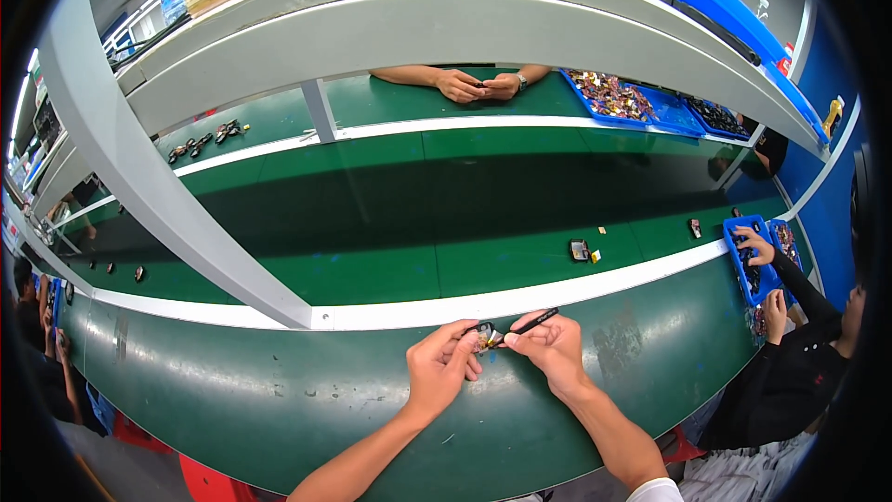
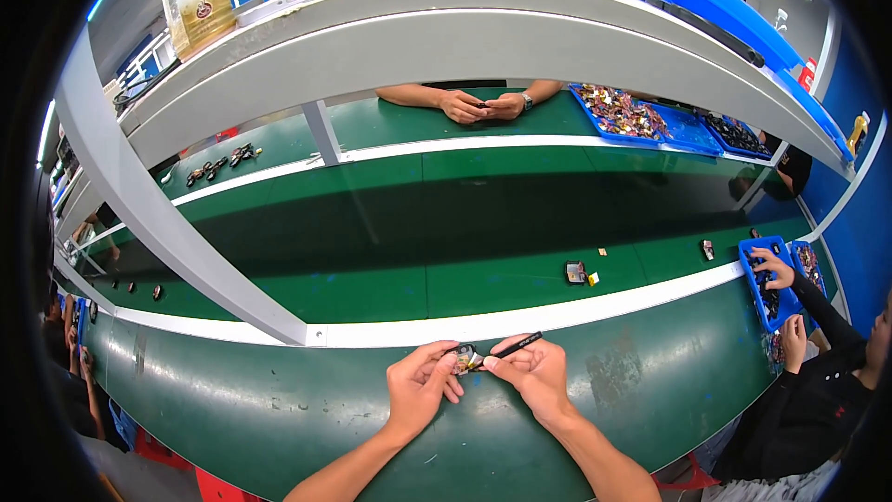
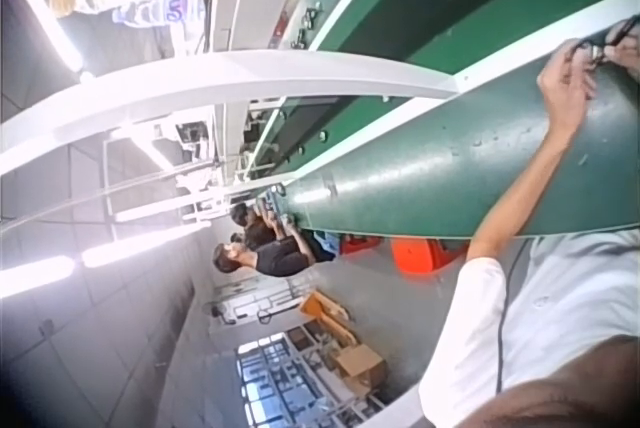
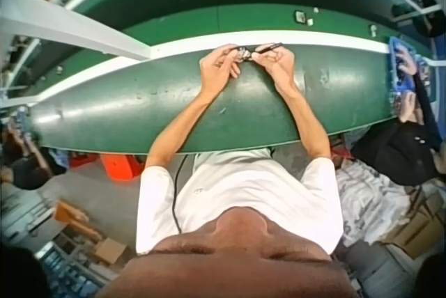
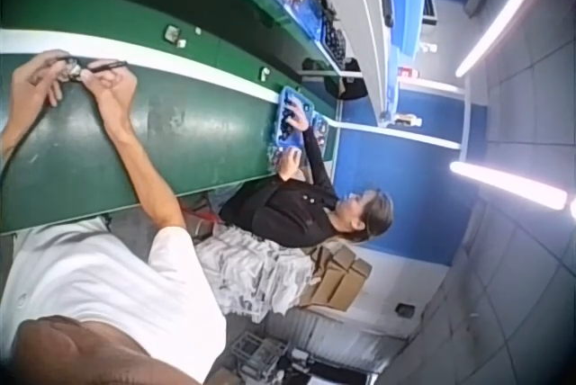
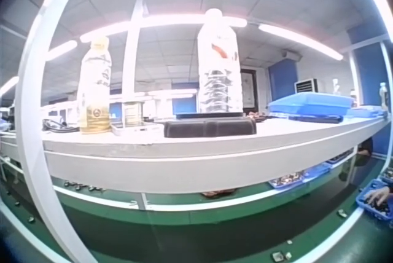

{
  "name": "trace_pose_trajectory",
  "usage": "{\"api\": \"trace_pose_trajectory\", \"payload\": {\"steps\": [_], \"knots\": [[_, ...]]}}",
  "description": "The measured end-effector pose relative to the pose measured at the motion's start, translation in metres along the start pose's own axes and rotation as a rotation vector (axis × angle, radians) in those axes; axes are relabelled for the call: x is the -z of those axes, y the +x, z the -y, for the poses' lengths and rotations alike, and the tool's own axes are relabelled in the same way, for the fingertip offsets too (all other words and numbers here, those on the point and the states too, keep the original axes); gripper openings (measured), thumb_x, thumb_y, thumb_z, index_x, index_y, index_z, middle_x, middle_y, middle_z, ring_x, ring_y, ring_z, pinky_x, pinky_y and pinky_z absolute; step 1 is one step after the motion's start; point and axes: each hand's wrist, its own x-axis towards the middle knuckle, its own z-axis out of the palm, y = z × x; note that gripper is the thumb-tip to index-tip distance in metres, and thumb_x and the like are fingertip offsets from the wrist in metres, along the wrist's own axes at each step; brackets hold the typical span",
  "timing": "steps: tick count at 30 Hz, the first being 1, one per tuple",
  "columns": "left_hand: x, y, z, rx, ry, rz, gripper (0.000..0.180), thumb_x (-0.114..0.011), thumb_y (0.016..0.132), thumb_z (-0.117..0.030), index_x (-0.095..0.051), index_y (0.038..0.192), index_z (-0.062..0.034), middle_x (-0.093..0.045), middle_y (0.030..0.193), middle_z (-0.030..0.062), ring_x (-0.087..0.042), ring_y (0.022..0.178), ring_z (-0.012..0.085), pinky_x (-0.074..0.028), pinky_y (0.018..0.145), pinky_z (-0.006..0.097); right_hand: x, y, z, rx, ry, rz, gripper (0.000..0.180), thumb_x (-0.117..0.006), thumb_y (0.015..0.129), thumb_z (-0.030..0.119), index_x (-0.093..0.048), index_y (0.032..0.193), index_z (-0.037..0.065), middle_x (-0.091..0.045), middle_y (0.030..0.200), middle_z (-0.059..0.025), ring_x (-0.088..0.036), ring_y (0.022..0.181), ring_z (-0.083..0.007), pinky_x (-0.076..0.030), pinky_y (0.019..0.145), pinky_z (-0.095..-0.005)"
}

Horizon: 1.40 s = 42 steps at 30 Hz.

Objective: Assembling and inspecting small electronic components on a production line conveyor.

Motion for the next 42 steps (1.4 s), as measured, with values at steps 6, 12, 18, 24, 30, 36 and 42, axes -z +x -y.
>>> {"api": "trace_pose_trajectory", "payload": {"steps": [6, 12, 18, 24, 30, 36, 42], "knots": [[0.015, 0.005, -0.002, 0.153, -0.218, 0.117, 0.024, -0.061, 0.101, -0.006, -0.065, 0.120, 0.0079, -0.070, 0.086, 0.0144, -0.069, 0.062, 0.0173, -0.056, 0.050, 0.027, -0.003, -0.008, -0.004, 0.234, -0.134, 0.035, 0.016, -0.076, 0.085, -0.007, -0.065, 0.096, -0.003, -0.075, 0.088, -0.0091, -0.050, 0.057, 0.0010, -0.034, 0.049, -0.0161], [0.017, 0.009, -0.005, 0.137, -0.242, 0.144, 0.025, -0.060, 0.102, -0.009, -0.065, 0.118, 0.0104, -0.070, 0.087, 0.0180, -0.069, 0.059, 0.0224, -0.056, 0.048, 0.029, -0.009, -0.017, -0.006, 0.446, -0.324, -0.063, 0.014, -0.080, 0.082, -0.004, -0.069, 0.090, -0.002, -0.073, 0.081, -0.0056, -0.044, 0.050, 0.0021, -0.029, 0.045, -0.0178], [0.020, 0.008, -0.005, 0.171, -0.232, 0.177, 0.025, -0.062, 0.101, -0.008, -0.065, 0.119, 0.0090, -0.071, 0.087, 0.0148, -0.068, 0.060, 0.0174, -0.055, 0.049, 0.027, -0.013, -0.018, -0.009, 0.504, -0.390, -0.123, 0.012, -0.084, 0.079, 0.000, -0.074, 0.084, -0.001, -0.074, 0.078, -0.0020, -0.041, 0.045, 0.0020, -0.026, 0.042, -0.0194], [0.019, 0.007, -0.003, 0.138, -0.231, 0.159, 0.024, -0.062, 0.101, -0.008, -0.064, 0.118, 0.0091, -0.070, 0.086, 0.0140, -0.068, 0.061, 0.0180, -0.055, 0.050, 0.027, -0.014, -0.018, -0.007, 0.548, -0.444, -0.128, 0.010, -0.085, 0.077, 0.000, -0.074, 0.077, 0.000, -0.074, 0.079, -0.0009, -0.041, 0.044, 0.0004, -0.027, 0.042, -0.0205], [0.019, 0.008, -0.003, 0.123, -0.222, 0.141, 0.023, -0.059, 0.102, -0.006, -0.064, 0.117, 0.0111, -0.069, 0.083, 0.0162, -0.069, 0.060, 0.0220, -0.057, 0.048, 0.029, -0.011, -0.017, -0.008, 0.564, -0.468, -0.087, 0.010, -0.083, 0.078, -0.002, -0.074, 0.080, -0.001, -0.076, 0.083, -0.0056, -0.043, 0.044, -0.0001, -0.029, 0.043, -0.0201], [0.019, 0.009, -0.002, 0.147, -0.245, 0.167, 0.024, -0.062, 0.101, -0.008, -0.065, 0.118, 0.0083, -0.070, 0.086, 0.0134, -0.069, 0.061, 0.0178, -0.056, 0.050, 0.027, -0.011, -0.018, -0.005, 0.633, -0.540, -0.062, 0.012, -0.082, 0.077, -0.005, -0.071, 0.081, -0.002, -0.077, 0.087, -0.0106, -0.046, 0.045, -0.0003, -0.031, 0.043, -0.0191], [0.020, 0.008, -0.004, 0.150, -0.249, 0.145, 0.024, -0.061, 0.101, -0.008, -0.065, 0.118, 0.0083, -0.070, 0.084, 0.0131, -0.068, 0.061, 0.0175, -0.056, 0.050, 0.027, -0.017, -0.017, -0.002, 0.657, -0.538, -0.074, 0.012, -0.082, 0.076, -0.004, -0.071, 0.077, 0.000, -0.078, 0.086, -0.0091, -0.046, 0.044, -0.0007, -0.032, 0.043, -0.0187]]}}
